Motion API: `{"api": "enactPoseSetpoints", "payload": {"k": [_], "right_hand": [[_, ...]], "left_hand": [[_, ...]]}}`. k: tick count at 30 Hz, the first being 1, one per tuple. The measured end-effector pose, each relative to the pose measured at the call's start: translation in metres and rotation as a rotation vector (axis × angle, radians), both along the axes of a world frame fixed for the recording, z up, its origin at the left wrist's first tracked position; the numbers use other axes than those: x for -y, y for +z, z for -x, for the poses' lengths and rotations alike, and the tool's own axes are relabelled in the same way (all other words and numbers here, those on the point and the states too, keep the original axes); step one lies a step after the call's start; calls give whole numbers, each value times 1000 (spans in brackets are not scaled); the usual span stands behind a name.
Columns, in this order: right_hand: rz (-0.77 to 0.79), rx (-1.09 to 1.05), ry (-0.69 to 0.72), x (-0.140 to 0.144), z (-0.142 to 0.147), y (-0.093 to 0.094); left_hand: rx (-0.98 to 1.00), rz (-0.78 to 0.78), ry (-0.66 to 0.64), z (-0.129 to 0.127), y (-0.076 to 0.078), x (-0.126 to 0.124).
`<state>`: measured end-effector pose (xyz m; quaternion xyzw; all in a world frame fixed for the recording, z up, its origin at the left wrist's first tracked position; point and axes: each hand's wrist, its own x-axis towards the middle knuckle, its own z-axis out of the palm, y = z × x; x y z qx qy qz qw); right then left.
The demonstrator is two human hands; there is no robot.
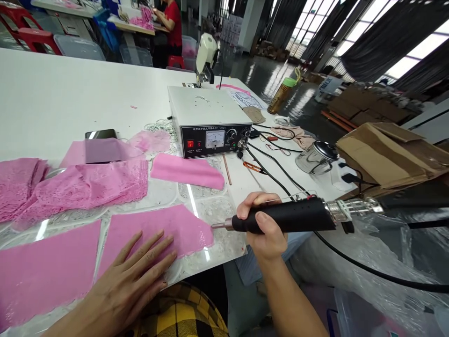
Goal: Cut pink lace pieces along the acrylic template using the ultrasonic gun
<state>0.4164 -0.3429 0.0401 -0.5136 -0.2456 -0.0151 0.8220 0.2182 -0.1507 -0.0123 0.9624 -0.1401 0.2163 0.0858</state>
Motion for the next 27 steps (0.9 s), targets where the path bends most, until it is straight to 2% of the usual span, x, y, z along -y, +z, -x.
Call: {"api": "enactPoseSetpoints", "payload": {"k": [6, 14, 27], "right_hand": [[-7, 4, 15, 1, 2, -4], [-19, -7, 14, 1, 1, -6], [-27, 8, 43, -1, 1, -7]], "left_hand": [[22, 101, 31, 0, -2, 5], [12, 34, 38, 1, -4, 4], [3, 66, 32, 0, -8, 2]]}}
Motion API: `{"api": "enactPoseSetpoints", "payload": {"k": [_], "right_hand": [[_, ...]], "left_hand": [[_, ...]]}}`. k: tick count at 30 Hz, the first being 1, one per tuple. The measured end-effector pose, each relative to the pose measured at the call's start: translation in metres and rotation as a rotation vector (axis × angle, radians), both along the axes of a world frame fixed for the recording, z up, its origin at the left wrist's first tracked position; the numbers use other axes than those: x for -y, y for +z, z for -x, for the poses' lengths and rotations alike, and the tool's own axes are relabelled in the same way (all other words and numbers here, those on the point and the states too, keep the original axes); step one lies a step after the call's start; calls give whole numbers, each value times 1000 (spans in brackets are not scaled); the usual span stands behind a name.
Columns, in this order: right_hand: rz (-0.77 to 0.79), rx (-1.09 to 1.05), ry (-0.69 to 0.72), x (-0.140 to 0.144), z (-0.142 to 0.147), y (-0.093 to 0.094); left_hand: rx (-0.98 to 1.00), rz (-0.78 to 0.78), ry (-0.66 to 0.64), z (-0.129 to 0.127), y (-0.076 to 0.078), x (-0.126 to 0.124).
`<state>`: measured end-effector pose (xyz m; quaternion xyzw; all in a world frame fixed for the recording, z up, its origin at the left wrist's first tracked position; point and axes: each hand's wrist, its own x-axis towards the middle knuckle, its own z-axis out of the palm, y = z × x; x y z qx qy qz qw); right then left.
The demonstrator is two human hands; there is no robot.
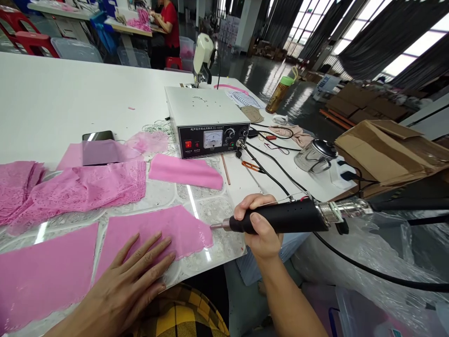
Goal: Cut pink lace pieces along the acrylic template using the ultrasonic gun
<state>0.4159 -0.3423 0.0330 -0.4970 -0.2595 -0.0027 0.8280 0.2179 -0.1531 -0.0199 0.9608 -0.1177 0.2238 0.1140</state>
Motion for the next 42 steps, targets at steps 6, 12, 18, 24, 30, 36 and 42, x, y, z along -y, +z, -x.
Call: {"api": "enactPoseSetpoints", "payload": {"k": [6, 12, 18, 24, 30, 36, 42], "right_hand": [[-5, -39, 2, 5, 1, 2], [18, -28, 29, 11, 7, 3], [23, -12, 40, 9, 7, 1], [51, -4, 46, 10, 6, 4], [9, -13, -1, -1, 7, 8], [29, 31, -6, -19, 7, 2], [40, 67, 16, -23, 5, -1]], "left_hand": [[13, 15, -2, 0, -1, 1], [7, 19, 1, -1, 1, 1], [4, 21, 1, -1, 0, 0], [11, -9, 6, 2, 0, 0], [-50, -196, -28, 4, 7, -5], [-49, -240, -10, 4, 11, -5], [-61, -230, -17, 4, 14, -5]]}}
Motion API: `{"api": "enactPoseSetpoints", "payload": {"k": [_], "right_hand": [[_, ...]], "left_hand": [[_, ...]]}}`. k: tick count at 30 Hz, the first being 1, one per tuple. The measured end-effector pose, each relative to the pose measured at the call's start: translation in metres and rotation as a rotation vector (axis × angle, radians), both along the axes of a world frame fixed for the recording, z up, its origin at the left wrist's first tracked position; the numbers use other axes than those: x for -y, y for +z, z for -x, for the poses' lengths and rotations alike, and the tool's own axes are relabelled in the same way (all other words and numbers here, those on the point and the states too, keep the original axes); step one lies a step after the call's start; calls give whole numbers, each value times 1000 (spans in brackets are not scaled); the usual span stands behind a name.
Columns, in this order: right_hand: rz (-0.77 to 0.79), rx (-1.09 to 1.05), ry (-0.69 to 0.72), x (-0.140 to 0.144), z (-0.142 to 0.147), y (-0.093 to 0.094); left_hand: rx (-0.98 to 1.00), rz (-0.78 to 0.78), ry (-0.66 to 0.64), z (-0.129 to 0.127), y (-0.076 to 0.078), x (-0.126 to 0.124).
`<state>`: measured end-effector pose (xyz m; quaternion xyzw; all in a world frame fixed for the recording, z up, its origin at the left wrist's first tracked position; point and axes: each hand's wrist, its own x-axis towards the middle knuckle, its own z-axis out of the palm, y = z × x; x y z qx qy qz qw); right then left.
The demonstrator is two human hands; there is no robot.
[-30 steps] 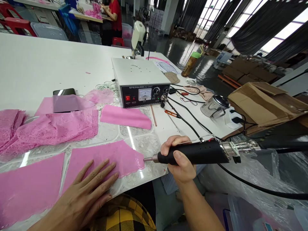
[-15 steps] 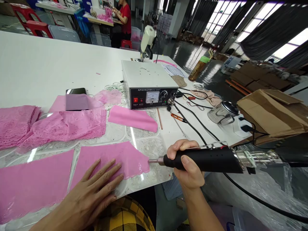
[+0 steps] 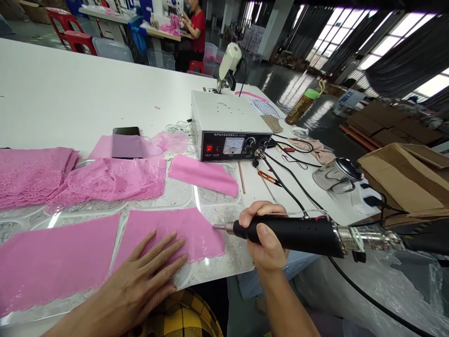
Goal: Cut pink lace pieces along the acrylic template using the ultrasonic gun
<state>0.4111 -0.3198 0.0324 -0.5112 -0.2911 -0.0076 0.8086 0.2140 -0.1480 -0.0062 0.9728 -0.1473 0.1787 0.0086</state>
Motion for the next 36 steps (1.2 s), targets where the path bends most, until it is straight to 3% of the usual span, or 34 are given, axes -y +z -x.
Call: {"api": "enactPoseSetpoints", "payload": {"k": [13, 24, 36], "right_hand": [[8, -17, -5, -5, 2, 1], [-9, -10, 16, -29, 1, 0], [22, 18, 3, -30, -1, -1]], "left_hand": [[-15, 62, 11, 2, 0, 2], [-22, 122, 37, 3, -2, 3], [15, 187, 48, 2, -2, 5]]}}
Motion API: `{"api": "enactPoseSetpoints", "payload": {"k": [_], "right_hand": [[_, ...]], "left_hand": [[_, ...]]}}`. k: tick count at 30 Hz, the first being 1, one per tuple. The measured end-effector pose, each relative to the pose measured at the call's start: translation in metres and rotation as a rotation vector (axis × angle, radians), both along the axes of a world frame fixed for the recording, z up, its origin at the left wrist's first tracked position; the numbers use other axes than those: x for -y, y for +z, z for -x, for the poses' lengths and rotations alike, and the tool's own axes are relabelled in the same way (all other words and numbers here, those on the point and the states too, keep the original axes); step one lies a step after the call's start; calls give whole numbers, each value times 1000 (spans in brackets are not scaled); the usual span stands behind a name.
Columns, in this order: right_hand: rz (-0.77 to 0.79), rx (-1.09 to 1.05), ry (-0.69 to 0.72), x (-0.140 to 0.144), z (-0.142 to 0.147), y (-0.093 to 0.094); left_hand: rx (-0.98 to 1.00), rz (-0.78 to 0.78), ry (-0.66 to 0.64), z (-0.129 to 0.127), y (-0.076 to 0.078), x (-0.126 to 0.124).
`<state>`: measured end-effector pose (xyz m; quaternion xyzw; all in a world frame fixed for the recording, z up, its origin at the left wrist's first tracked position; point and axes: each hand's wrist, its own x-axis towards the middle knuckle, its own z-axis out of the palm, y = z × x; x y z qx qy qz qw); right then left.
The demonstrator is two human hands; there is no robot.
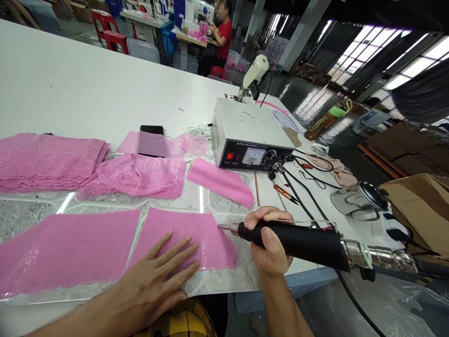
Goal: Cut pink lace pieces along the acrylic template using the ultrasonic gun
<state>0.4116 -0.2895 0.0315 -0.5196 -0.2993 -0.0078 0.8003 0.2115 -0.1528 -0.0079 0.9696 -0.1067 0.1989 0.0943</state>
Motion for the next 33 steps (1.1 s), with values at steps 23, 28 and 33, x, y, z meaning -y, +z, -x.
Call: {"api": "enactPoseSetpoints", "payload": {"k": [23, 28, 33], "right_hand": [[-29, -5, 51, -36, 14, 8], [-24, -1, 85, -46, 16, 3], [-8, 22, 85, -50, 18, 1]], "left_hand": [[174, 61, 292, 39, -4, -33], [182, 67, 313, 48, -10, -33], [172, 78, 326, 51, -12, -33]]}}
